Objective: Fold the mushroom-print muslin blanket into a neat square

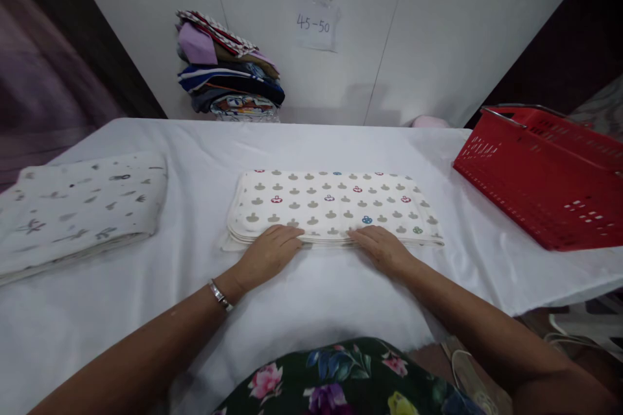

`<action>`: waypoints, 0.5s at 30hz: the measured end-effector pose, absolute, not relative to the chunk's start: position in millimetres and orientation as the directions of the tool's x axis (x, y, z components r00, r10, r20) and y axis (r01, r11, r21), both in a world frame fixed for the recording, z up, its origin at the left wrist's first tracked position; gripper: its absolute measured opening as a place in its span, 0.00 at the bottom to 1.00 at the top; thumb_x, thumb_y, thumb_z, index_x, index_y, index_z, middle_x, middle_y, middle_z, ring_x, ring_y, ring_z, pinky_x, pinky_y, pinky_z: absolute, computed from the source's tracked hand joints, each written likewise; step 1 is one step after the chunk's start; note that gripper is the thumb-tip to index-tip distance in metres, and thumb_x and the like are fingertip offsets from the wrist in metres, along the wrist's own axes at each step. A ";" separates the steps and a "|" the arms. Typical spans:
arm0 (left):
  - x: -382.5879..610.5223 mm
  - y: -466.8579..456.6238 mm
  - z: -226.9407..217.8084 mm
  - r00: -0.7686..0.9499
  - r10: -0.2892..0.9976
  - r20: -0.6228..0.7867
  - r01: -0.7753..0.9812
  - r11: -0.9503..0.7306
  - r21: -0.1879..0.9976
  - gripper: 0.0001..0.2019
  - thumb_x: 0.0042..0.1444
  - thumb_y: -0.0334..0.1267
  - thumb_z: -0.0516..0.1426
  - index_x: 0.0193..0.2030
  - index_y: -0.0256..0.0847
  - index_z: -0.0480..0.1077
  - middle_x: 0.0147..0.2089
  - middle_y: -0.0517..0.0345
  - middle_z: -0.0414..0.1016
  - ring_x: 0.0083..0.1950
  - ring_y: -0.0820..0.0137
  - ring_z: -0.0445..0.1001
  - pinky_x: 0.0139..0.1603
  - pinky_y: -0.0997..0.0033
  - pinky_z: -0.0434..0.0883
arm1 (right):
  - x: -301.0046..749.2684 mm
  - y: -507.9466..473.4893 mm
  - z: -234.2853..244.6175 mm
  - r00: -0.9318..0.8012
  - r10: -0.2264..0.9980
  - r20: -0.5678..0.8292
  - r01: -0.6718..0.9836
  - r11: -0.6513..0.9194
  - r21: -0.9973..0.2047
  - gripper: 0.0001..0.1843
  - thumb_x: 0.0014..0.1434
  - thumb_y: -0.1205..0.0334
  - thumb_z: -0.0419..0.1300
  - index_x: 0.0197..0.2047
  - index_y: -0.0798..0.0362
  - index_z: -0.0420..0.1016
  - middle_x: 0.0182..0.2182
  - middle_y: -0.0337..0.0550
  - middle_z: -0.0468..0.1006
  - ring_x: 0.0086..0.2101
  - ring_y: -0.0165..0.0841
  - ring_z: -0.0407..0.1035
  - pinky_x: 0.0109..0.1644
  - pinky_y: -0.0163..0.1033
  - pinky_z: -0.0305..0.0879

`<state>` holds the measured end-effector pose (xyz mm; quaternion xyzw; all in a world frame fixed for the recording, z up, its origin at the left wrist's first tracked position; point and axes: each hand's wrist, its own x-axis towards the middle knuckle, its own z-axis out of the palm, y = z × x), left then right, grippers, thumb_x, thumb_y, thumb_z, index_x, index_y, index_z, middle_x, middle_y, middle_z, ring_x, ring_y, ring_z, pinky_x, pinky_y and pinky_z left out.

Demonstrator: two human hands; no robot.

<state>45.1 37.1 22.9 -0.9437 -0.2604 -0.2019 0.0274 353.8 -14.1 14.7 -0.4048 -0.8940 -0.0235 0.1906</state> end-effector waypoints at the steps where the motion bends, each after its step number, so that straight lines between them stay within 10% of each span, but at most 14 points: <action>1: 44.3 37.1 21.6 0.772 0.489 0.407 0.512 -0.857 0.059 0.12 0.63 0.33 0.46 0.41 0.39 0.70 0.48 0.53 0.75 0.49 0.68 0.71 0.51 0.63 0.67 | 354.3 -14.2 14.4 -0.600 0.723 0.343 0.740 0.664 -0.104 0.23 0.63 0.72 0.46 0.60 0.51 0.59 0.48 0.48 0.73 0.45 0.38 0.67 0.47 0.45 0.65; 15: 23.4 40.8 22.8 0.742 0.590 0.319 0.610 -0.791 0.043 0.22 0.53 0.23 0.46 0.52 0.39 0.67 0.50 0.51 0.74 0.51 0.64 0.71 0.50 0.61 0.68 | 370.2 -20.5 19.2 -0.567 0.763 0.310 0.791 0.609 -0.052 0.22 0.63 0.72 0.47 0.60 0.52 0.61 0.49 0.50 0.73 0.47 0.40 0.67 0.46 0.47 0.66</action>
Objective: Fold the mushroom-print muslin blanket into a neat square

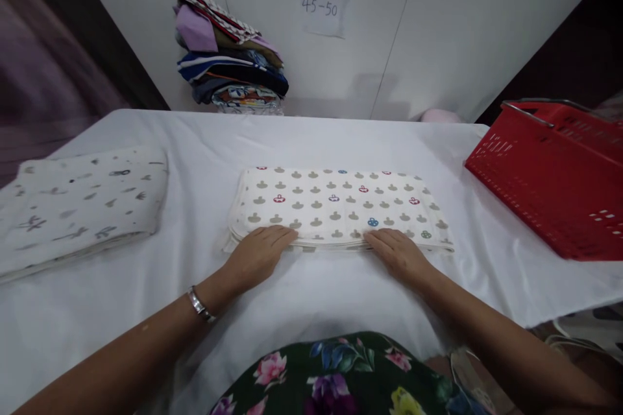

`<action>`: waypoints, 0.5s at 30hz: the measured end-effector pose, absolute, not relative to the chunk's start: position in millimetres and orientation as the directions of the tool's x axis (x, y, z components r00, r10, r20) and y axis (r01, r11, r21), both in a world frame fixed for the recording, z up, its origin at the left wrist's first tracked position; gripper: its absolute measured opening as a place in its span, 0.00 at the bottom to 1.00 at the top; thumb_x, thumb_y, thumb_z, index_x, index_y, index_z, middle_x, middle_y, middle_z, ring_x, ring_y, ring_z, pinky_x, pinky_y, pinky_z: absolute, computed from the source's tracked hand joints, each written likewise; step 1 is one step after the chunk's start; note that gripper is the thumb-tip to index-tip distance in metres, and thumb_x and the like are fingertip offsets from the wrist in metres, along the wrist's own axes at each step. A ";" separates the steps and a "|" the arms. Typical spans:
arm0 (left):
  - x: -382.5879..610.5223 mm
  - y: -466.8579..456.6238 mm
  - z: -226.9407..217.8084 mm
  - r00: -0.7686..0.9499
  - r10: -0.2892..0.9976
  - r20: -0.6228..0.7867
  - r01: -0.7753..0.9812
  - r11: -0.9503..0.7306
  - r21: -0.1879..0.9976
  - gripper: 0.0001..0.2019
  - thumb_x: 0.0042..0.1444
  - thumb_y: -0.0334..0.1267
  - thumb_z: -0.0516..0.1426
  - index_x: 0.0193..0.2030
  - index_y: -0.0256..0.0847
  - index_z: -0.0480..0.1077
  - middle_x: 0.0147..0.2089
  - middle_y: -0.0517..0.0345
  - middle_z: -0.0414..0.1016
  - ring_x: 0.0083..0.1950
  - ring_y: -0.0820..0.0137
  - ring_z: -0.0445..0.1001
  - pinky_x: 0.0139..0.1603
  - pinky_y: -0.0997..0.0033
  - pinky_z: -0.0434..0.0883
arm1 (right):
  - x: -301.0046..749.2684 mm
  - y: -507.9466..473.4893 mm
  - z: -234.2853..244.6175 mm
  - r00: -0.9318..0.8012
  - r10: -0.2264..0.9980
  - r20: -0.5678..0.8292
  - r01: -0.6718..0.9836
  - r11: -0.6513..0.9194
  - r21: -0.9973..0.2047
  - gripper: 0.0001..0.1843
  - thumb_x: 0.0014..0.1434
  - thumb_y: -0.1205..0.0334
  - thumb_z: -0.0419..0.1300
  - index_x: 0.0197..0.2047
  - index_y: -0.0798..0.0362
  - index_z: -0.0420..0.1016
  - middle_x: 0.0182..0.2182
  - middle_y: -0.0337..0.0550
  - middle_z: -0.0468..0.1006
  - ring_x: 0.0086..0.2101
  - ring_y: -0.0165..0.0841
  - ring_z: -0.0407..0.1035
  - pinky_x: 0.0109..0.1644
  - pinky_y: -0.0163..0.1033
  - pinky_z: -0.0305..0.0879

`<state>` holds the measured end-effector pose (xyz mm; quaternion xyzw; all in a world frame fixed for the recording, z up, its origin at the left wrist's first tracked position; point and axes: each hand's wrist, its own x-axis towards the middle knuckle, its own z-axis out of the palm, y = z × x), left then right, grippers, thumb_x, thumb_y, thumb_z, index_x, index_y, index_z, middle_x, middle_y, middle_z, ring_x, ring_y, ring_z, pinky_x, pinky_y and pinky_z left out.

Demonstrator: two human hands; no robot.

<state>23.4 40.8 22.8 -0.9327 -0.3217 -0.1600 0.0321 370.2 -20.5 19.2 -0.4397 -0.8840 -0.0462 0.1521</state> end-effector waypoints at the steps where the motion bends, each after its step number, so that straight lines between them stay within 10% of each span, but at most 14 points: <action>1: 22.5 40.7 21.8 0.733 0.605 0.312 0.625 -0.780 0.044 0.22 0.53 0.22 0.45 0.53 0.39 0.67 0.51 0.51 0.74 0.52 0.64 0.71 0.51 0.61 0.68 | 371.2 -20.6 18.0 -0.565 0.760 0.321 0.790 0.611 -0.054 0.23 0.62 0.72 0.47 0.60 0.52 0.61 0.49 0.50 0.73 0.47 0.40 0.67 0.46 0.46 0.66; 15: 24.2 63.5 45.0 0.709 0.556 0.435 0.653 -0.750 -0.106 0.16 0.61 0.27 0.46 0.49 0.40 0.70 0.51 0.52 0.74 0.54 0.62 0.69 0.53 0.60 0.67 | 366.7 -6.6 25.7 -0.456 0.770 0.447 0.853 0.521 -0.028 0.17 0.64 0.70 0.47 0.53 0.51 0.68 0.44 0.49 0.75 0.44 0.39 0.67 0.45 0.44 0.64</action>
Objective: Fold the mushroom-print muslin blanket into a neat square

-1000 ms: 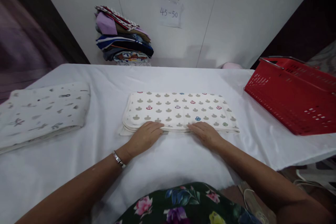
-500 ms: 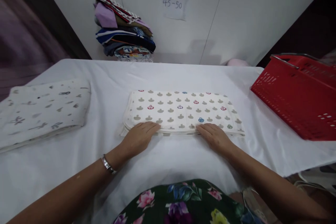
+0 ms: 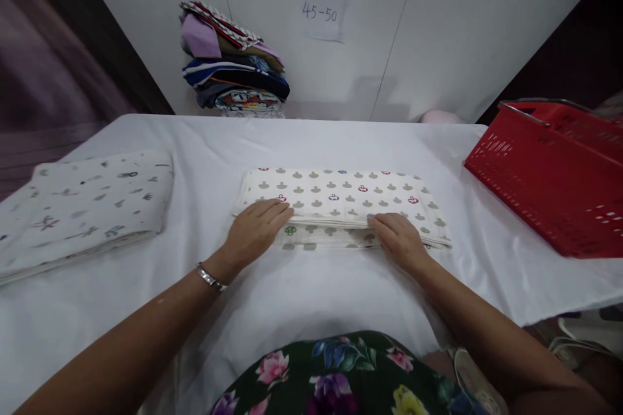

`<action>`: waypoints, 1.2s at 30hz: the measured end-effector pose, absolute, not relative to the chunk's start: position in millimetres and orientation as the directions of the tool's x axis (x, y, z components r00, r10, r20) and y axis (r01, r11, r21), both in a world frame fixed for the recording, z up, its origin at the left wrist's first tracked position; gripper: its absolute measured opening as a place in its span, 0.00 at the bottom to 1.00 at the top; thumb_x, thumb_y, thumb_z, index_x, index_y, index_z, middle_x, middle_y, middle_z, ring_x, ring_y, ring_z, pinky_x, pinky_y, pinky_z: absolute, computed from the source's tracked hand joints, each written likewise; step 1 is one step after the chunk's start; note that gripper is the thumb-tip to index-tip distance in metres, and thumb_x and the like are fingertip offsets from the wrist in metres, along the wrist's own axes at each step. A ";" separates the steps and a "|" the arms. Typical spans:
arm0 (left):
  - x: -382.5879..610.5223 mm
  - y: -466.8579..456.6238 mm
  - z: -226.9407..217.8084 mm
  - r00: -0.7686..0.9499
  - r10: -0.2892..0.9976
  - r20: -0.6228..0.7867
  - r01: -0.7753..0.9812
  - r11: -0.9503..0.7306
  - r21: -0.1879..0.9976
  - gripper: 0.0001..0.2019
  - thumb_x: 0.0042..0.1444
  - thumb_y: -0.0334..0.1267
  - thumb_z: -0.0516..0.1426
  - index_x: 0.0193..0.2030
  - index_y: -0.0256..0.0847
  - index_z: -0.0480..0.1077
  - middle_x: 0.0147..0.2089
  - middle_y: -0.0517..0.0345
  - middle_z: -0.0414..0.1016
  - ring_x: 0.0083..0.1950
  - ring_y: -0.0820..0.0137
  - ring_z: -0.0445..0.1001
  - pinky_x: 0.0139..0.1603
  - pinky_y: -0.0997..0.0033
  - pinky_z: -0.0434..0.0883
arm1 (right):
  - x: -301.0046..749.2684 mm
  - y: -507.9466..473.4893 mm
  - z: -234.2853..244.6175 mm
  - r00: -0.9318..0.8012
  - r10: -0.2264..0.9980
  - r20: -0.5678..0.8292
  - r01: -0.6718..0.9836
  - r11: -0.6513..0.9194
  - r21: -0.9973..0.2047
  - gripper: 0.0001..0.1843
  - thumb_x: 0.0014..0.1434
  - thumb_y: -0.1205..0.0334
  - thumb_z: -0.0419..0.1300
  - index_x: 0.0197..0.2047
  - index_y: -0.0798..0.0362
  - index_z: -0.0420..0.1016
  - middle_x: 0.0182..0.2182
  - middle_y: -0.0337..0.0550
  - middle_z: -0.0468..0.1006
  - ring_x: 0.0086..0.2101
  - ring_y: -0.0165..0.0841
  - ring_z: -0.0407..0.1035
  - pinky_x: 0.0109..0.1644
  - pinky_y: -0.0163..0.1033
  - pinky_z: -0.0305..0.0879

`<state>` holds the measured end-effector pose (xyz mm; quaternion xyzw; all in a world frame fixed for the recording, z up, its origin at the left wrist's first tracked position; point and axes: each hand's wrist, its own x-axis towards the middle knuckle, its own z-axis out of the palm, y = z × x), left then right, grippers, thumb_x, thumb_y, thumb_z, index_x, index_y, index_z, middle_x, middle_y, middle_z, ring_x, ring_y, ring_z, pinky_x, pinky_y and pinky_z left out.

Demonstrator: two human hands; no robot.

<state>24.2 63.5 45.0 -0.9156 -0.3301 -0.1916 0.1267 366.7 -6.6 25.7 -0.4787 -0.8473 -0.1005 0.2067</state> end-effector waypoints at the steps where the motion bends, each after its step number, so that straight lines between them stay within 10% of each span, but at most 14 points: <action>1: 23.8 61.8 41.4 0.729 0.525 0.439 0.623 -0.775 -0.107 0.16 0.61 0.27 0.46 0.49 0.40 0.70 0.51 0.52 0.74 0.55 0.63 0.69 0.54 0.59 0.66 | 366.3 -7.6 21.8 -0.477 0.773 0.419 0.844 0.536 -0.027 0.16 0.64 0.69 0.47 0.52 0.50 0.69 0.44 0.49 0.74 0.44 0.39 0.67 0.45 0.44 0.63; 27: 5.2 53.2 6.8 0.757 0.522 0.392 0.600 -0.794 -0.103 0.18 0.56 0.28 0.43 0.44 0.41 0.72 0.43 0.50 0.77 0.43 0.59 0.73 0.45 0.58 0.67 | 422.4 -35.2 16.5 -0.422 0.838 0.345 0.896 0.443 0.022 0.15 0.65 0.67 0.47 0.52 0.54 0.68 0.42 0.50 0.74 0.41 0.38 0.66 0.44 0.44 0.63; 36: -1.6 49.0 -1.6 0.755 0.448 0.479 0.594 -0.777 -0.211 0.18 0.56 0.30 0.45 0.47 0.40 0.72 0.44 0.53 0.77 0.43 0.64 0.75 0.46 0.64 0.67 | 468.5 -48.9 17.1 -0.234 0.864 0.445 0.929 0.333 -0.158 0.14 0.64 0.62 0.50 0.48 0.52 0.72 0.44 0.48 0.74 0.44 0.38 0.67 0.48 0.44 0.64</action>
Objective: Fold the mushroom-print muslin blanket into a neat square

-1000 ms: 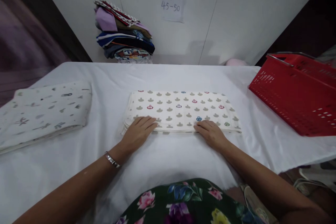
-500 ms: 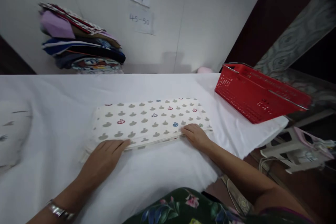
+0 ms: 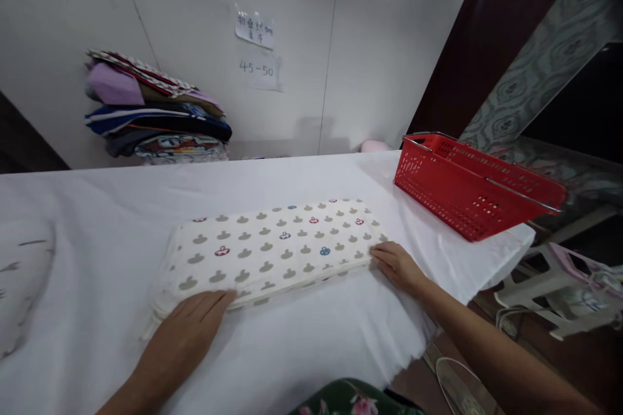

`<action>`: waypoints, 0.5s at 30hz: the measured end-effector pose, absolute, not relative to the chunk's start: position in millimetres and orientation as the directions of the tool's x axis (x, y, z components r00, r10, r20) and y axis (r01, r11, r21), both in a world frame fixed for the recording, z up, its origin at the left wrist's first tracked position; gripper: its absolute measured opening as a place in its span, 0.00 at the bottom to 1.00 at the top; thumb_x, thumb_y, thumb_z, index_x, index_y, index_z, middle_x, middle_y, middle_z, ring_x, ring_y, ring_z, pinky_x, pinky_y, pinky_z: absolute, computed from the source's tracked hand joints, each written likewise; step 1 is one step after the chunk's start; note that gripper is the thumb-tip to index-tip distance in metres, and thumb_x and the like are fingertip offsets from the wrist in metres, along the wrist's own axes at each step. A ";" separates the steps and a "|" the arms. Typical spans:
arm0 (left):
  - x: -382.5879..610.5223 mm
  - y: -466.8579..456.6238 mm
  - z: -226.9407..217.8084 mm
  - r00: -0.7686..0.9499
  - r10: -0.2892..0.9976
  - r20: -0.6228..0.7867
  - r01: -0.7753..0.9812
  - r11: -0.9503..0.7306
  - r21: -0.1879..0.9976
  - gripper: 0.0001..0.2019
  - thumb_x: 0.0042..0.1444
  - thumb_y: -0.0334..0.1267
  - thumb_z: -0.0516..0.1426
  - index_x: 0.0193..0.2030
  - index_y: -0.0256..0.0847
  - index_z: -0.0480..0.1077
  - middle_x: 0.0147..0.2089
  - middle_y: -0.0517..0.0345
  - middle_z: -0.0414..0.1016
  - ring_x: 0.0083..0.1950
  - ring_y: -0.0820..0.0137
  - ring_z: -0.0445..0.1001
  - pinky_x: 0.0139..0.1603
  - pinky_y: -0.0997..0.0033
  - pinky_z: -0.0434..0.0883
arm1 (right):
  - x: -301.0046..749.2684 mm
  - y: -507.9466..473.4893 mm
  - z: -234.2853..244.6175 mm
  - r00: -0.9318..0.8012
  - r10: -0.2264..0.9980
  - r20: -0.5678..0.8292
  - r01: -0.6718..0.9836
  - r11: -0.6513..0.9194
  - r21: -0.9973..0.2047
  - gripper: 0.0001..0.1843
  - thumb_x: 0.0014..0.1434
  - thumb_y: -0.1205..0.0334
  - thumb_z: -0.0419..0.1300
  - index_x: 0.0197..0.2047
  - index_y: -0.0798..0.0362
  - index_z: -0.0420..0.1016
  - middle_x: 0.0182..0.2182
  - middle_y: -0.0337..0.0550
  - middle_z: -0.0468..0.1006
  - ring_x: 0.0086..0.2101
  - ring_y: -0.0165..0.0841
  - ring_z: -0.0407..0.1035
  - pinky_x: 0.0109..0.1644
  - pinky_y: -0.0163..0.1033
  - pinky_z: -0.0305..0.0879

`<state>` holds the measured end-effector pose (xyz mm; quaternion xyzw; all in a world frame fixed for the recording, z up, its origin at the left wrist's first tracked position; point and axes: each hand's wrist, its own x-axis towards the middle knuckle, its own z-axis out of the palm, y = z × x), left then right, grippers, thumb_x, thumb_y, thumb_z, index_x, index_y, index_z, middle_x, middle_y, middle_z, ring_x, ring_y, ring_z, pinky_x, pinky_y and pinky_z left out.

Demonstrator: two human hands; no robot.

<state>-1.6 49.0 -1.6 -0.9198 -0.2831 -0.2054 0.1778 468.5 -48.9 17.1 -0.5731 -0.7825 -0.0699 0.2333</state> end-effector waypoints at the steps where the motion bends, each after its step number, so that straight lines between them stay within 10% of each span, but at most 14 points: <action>1: -2.6 49.1 -2.9 0.753 0.447 0.482 0.594 -0.777 -0.208 0.17 0.56 0.30 0.46 0.48 0.40 0.72 0.44 0.53 0.77 0.44 0.64 0.75 0.47 0.64 0.67 | 474.4 -48.6 18.1 -0.149 0.880 0.451 0.947 0.259 -0.192 0.14 0.64 0.60 0.49 0.46 0.52 0.73 0.44 0.49 0.74 0.45 0.38 0.67 0.49 0.44 0.63; 8: -6.3 54.0 -9.6 0.771 0.380 0.512 0.559 -0.788 -0.257 0.15 0.59 0.33 0.47 0.45 0.38 0.72 0.43 0.52 0.77 0.42 0.63 0.75 0.46 0.62 0.68 | 487.9 -36.4 33.2 0.416 0.909 -0.010 0.864 -0.399 -0.309 0.20 0.60 0.54 0.51 0.51 0.54 0.69 0.32 0.43 0.76 0.32 0.35 0.70 0.36 0.37 0.62; 15: -1.8 49.7 -9.3 0.748 0.435 0.501 0.607 -0.755 -0.250 0.17 0.59 0.32 0.45 0.43 0.40 0.74 0.42 0.53 0.78 0.42 0.63 0.75 0.46 0.62 0.69 | 470.1 -34.8 43.1 0.427 0.904 0.025 0.901 -0.423 -0.094 0.16 0.60 0.56 0.51 0.46 0.56 0.69 0.41 0.50 0.75 0.42 0.38 0.69 0.40 0.37 0.59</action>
